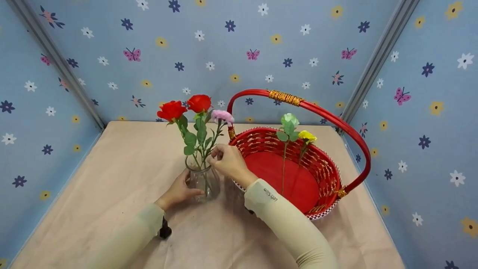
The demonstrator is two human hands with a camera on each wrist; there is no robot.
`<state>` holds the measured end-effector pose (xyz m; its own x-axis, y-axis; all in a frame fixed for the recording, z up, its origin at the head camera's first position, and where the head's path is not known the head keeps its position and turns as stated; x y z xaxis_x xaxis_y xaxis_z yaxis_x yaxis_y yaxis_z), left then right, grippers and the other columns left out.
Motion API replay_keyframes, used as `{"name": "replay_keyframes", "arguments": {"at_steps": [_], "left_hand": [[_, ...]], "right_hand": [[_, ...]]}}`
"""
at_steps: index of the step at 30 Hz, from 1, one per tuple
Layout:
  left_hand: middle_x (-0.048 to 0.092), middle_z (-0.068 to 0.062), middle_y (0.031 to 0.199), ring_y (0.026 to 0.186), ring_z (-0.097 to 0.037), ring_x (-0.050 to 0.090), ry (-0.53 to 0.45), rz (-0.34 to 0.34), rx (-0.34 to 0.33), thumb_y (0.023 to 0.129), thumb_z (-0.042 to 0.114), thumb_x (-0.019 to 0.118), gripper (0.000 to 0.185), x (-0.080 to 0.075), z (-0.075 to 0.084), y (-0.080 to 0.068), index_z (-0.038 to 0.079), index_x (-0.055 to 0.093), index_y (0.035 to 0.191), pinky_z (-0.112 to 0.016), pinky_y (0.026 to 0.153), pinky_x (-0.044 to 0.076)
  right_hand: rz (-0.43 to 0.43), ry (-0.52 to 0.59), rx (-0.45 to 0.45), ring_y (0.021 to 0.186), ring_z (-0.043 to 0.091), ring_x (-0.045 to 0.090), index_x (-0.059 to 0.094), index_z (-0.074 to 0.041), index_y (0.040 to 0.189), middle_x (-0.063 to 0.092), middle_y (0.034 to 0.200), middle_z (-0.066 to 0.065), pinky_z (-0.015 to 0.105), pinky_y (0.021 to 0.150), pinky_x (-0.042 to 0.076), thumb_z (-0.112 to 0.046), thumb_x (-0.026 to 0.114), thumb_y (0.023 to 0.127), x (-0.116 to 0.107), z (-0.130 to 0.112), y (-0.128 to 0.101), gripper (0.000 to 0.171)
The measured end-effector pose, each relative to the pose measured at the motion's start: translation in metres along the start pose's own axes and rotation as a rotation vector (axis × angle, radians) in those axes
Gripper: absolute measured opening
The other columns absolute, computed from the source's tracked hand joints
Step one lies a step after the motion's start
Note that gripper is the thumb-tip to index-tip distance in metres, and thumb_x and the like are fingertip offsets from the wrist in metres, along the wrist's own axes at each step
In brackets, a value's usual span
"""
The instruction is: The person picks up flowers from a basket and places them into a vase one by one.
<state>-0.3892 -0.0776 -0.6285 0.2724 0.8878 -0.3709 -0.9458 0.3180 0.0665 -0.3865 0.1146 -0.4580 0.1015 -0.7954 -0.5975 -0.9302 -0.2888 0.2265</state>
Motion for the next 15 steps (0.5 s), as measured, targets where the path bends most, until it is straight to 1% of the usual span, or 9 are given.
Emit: {"name": "replay_keyframes", "arguments": {"at_steps": [5,8,10,15], "left_hand": [[0.056,-0.012,0.161,0.153,-0.035,0.048,0.007,0.009,-0.009,0.077,0.028,0.100,0.100,-0.001,0.000,0.000,0.011,0.045,0.158,-0.058,0.128,0.041],[0.055,-0.012,0.161,0.154,-0.035,0.047,0.010,0.009,-0.002,0.077,0.030,0.101,0.101,-0.001,0.001,0.001,0.010,0.045,0.158,-0.058,0.128,0.040],[0.055,-0.011,0.161,0.154,-0.034,0.047,0.012,0.007,0.002,0.077,0.031,0.101,0.101,0.000,0.001,0.001,0.010,0.045,0.158,-0.057,0.128,0.040],[0.060,-0.012,0.155,0.148,-0.034,0.053,0.008,0.015,0.011,0.076,0.027,0.102,0.096,0.000,-0.001,0.002,0.010,0.048,0.154,-0.057,0.125,0.044]], "right_hand": [[0.000,0.012,0.025,0.072,0.016,0.057,0.075,-0.009,0.092,0.067,0.080,0.003,0.027,0.062,0.050,-0.013,0.082,0.095,-0.007,0.006,-0.003,0.008],[0.010,0.010,0.028,0.073,0.016,0.059,0.075,-0.009,0.093,0.069,0.081,0.004,0.027,0.065,0.053,-0.012,0.082,0.095,-0.012,0.009,-0.005,0.007],[0.019,0.009,0.031,0.073,0.016,0.059,0.076,-0.009,0.093,0.070,0.081,0.004,0.026,0.065,0.053,-0.011,0.082,0.094,-0.015,0.012,-0.006,0.007],[0.042,0.024,0.034,0.072,0.014,0.058,0.075,-0.007,0.092,0.069,0.079,0.004,0.024,0.065,0.051,-0.008,0.083,0.092,-0.024,0.018,-0.008,0.008]]}}
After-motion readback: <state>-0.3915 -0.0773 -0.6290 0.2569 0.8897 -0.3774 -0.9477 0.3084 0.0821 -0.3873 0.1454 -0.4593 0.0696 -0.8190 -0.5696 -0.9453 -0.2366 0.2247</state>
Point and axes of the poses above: each hand's wrist, its own y-axis towards the middle knuckle, its own x-axis out of the palm, z = x × y, the point moved 8 cm from there along y, towards the middle knuckle
